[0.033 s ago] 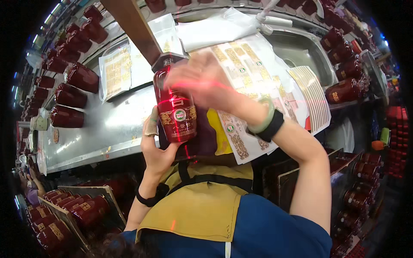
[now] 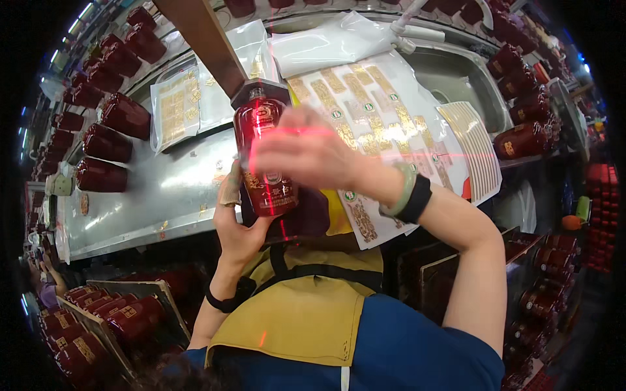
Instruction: Labeling red glass liquor bottles by hand at a factory workstation using labels and a smoothing tool.
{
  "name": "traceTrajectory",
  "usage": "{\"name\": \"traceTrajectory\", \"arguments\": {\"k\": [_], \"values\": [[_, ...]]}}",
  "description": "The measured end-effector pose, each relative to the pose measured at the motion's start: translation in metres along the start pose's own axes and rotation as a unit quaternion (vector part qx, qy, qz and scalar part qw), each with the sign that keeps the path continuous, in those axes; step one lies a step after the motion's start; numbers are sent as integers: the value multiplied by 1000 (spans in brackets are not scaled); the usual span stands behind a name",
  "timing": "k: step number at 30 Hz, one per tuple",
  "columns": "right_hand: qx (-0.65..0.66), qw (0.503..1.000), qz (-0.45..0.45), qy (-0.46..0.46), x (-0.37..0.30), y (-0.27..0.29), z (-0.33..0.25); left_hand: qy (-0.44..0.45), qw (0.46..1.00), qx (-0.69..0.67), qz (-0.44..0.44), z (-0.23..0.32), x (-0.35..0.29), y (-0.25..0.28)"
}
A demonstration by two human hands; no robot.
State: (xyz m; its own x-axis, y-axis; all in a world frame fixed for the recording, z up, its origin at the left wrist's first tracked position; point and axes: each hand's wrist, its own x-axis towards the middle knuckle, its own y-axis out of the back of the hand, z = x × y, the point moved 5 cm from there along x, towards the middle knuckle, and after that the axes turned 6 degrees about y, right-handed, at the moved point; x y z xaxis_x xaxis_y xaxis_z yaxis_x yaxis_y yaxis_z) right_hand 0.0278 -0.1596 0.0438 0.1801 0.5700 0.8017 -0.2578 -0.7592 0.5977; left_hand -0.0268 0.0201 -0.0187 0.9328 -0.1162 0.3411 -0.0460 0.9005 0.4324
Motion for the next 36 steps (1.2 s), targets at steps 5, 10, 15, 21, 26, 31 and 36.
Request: {"name": "traceTrajectory", "arguments": {"k": [5, 10, 15, 21, 26, 31, 36], "values": [[73, 985, -12, -155, -15, 2, 6, 14, 999, -19, -35, -14, -4, -2], [15, 998, 13, 54, 2, 17, -44, -4, 1000, 15, -25, -14, -5, -1], [23, 991, -18, -131, -28, 21, -42, -36, 998, 37, 21, -1, -6, 1], [-41, 959, 67, -271, -45, 42, -10, -67, 981, 179, -14, 16, -9, -11], [-39, 954, 114, -275, -30, 51, -7, -116, 972, 205, 17, 24, -21, -11], [-54, 990, -3, -133, -15, 30, -40, -105, 972, 185, 98, 13, -34, 1], [17, 991, -118, 55, 0, 12, -87, -20, 986, 146, 76, 3, -37, 8]]}}
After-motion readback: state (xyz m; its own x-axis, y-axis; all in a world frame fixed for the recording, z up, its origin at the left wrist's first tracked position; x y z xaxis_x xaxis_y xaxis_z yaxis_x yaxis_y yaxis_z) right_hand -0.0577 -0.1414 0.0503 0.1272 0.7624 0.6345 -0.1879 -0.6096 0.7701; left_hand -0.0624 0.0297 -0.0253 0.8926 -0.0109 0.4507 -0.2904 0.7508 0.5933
